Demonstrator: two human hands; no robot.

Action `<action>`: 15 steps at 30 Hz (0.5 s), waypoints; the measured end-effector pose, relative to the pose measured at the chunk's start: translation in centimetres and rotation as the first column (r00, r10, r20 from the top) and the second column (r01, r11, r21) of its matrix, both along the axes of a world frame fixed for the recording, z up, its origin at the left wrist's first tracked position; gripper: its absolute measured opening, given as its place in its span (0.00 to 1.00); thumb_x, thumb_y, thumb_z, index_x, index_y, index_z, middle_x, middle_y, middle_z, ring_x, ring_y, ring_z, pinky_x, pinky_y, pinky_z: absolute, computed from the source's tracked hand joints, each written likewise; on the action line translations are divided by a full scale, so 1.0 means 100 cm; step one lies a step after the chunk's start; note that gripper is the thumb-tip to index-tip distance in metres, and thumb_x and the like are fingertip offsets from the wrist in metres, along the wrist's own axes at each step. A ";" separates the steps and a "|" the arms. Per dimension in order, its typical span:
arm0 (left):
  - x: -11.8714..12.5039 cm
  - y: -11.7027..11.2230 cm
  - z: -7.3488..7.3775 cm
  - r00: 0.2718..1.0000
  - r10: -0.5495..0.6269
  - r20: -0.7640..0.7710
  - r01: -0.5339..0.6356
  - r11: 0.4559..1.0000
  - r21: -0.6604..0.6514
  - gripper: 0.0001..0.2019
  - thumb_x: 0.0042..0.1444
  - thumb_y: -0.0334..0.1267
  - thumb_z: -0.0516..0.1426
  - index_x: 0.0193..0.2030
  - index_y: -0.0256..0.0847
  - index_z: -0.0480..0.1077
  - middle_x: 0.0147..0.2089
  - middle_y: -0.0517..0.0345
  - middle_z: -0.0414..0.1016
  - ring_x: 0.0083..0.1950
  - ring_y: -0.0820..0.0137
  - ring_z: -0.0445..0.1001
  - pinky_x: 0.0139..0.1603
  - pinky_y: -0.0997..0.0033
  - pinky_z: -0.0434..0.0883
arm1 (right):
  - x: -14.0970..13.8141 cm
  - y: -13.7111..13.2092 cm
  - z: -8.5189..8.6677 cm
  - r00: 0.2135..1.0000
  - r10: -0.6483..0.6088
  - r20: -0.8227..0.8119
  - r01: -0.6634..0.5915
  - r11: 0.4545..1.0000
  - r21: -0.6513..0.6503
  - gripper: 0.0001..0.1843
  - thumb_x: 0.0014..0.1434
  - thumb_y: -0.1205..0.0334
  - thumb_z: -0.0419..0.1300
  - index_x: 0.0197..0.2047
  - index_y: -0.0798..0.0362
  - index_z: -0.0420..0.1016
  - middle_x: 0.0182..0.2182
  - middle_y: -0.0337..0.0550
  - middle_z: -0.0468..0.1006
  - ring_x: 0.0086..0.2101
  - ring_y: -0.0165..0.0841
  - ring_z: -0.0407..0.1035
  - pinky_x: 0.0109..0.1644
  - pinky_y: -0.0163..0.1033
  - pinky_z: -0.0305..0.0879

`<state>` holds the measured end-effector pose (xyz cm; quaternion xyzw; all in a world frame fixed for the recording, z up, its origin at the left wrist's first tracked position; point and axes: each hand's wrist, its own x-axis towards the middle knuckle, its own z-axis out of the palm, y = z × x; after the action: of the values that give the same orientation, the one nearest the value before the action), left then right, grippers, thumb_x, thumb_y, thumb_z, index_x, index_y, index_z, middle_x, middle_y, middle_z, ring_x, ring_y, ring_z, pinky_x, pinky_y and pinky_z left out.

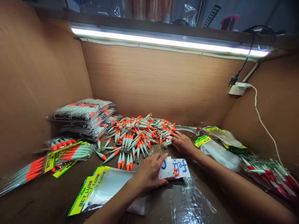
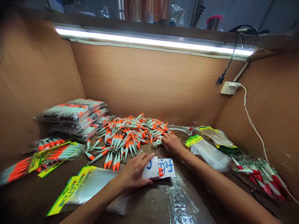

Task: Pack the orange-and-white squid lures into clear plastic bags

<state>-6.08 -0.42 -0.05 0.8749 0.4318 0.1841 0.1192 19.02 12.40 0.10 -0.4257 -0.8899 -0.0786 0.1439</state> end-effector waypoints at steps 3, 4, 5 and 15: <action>0.001 0.000 -0.003 1.000 -0.002 0.014 0.001 1.000 0.012 0.50 0.43 0.51 0.69 0.71 0.51 0.52 0.59 0.49 0.67 0.54 0.52 0.71 0.55 0.52 0.70 | 0.000 0.003 -0.003 0.997 0.013 -0.072 -0.018 0.997 -0.071 0.07 0.64 0.62 0.59 0.40 0.55 0.76 0.41 0.52 0.77 0.46 0.41 0.66 0.53 0.43 0.60; 0.001 0.000 -0.003 1.000 -0.001 0.015 0.001 1.000 0.013 0.50 0.43 0.51 0.69 0.71 0.51 0.52 0.59 0.49 0.67 0.54 0.52 0.71 0.55 0.52 0.70 | 0.000 0.004 -0.003 0.994 0.013 -0.110 -0.024 0.995 -0.097 0.07 0.64 0.61 0.58 0.40 0.55 0.76 0.41 0.51 0.77 0.46 0.40 0.66 0.53 0.42 0.60; 0.001 0.000 -0.003 1.000 -0.002 0.015 0.002 1.000 0.011 0.50 0.43 0.51 0.69 0.71 0.51 0.52 0.59 0.49 0.67 0.54 0.52 0.71 0.55 0.52 0.70 | 0.001 0.005 -0.002 0.988 0.009 -0.155 -0.028 0.992 -0.124 0.09 0.65 0.60 0.57 0.40 0.55 0.76 0.40 0.50 0.77 0.45 0.39 0.66 0.52 0.42 0.60; -0.002 0.005 -0.007 0.998 0.019 0.060 -0.019 1.000 0.005 0.50 0.44 0.51 0.69 0.72 0.48 0.51 0.61 0.47 0.67 0.57 0.52 0.71 0.57 0.53 0.70 | 0.046 -0.033 0.018 0.810 -0.132 -0.572 -0.241 0.813 -0.530 0.31 0.67 0.37 0.48 0.41 0.57 0.75 0.28 0.40 0.71 0.24 0.27 0.60 0.29 0.34 0.60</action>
<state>-6.33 0.04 -0.71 0.8651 0.4358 0.2126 0.1282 23.64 9.07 1.89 -0.4248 -0.7946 0.3349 0.2757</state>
